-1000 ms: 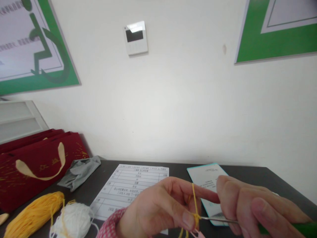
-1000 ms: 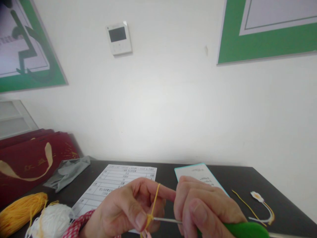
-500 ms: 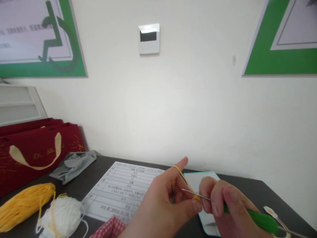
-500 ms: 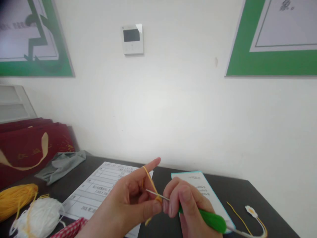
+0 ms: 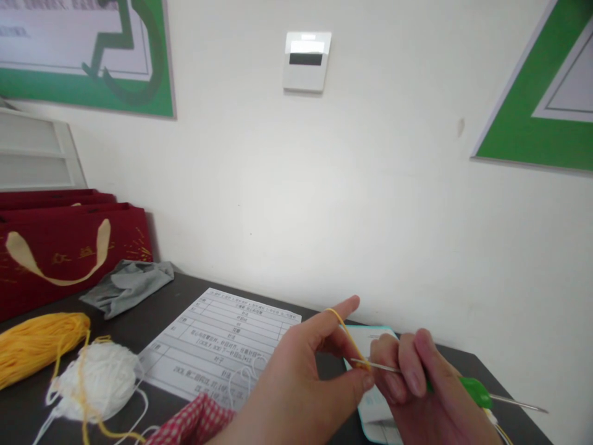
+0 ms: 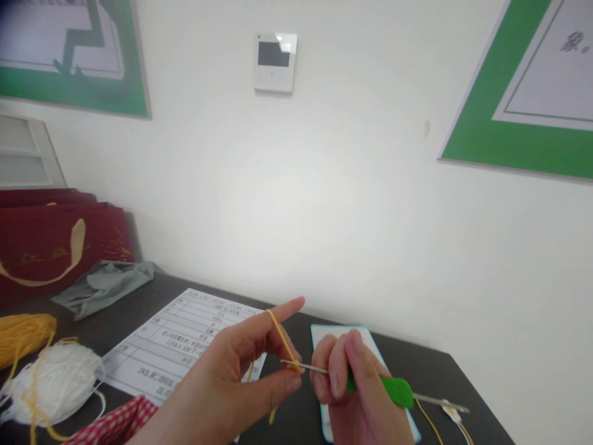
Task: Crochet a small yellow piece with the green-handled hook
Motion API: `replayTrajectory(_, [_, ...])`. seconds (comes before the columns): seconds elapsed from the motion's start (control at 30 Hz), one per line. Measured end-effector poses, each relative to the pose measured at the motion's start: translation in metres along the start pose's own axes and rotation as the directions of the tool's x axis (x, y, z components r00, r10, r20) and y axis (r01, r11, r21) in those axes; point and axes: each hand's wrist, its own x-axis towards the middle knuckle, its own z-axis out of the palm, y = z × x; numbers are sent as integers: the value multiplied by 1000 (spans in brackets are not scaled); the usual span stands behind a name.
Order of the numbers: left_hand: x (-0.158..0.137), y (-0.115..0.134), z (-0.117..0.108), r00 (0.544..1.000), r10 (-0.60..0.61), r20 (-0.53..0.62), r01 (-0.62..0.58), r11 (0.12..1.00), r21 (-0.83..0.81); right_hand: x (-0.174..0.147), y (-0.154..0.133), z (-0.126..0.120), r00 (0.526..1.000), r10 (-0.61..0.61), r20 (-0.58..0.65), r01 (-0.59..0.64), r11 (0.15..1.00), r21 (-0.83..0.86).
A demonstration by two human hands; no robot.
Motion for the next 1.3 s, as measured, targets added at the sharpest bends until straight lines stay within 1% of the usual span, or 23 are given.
replayTrajectory(0.1, [1,-4,2,1000,14,9,-14,999,-44,2,3,-2,998,-49,36,49,999,-19])
replayTrajectory(0.2, [3,-9,6,999,32,-19,-33,996,-86,3,6,-4,979,-187,83,196,973,-118])
replayTrajectory(0.27, [5,-11,8,999,46,-28,-49,990,-129,3,6,-4,949,-284,136,307,931,-196])
replayTrajectory(0.3, [5,-12,9,998,51,-34,-55,987,-154,3,6,-4,936,-312,160,343,911,-231])
replayTrajectory(0.4, [3,-9,11,998,38,-56,-50,972,-228,2,5,-4,919,-348,185,390,871,-299])
replayTrajectory(0.53, [0,1,12,998,-42,-36,27,940,-340,1,5,-3,903,-397,166,430,847,-313])
replayTrajectory(0.57, [0,3,12,997,-68,-27,53,930,-363,1,5,-3,906,-393,159,423,852,-308])
replayTrajectory(0.63, [0,5,11,993,-120,8,113,909,-402,2,4,-2,930,-342,137,367,889,-273])
replayTrajectory(0.7, [0,5,11,985,-162,59,172,885,-433,4,2,-2,962,-245,119,265,944,-197])
replayTrajectory(0.77, [1,3,11,977,-185,107,214,870,-444,5,0,-1,985,-141,104,152,984,-98])
replayTrajectory(0.83, [0,1,11,971,-197,133,235,876,-422,6,-2,0,995,-35,92,35,999,-4])
replayTrajectory(0.93, [-1,2,13,968,-197,155,242,893,-379,8,-4,2,993,80,81,-88,991,99])
replayTrajectory(1.03, [-2,3,14,969,-187,159,234,901,-366,9,-7,3,990,132,54,-138,981,133])
replayTrajectory(1.17, [-3,1,13,968,-182,170,233,903,-361,8,-11,2,986,162,43,-167,978,128])
replayTrajectory(1.3, [2,-7,9,973,-144,180,191,939,-284,6,-13,0,984,177,28,-180,974,138])
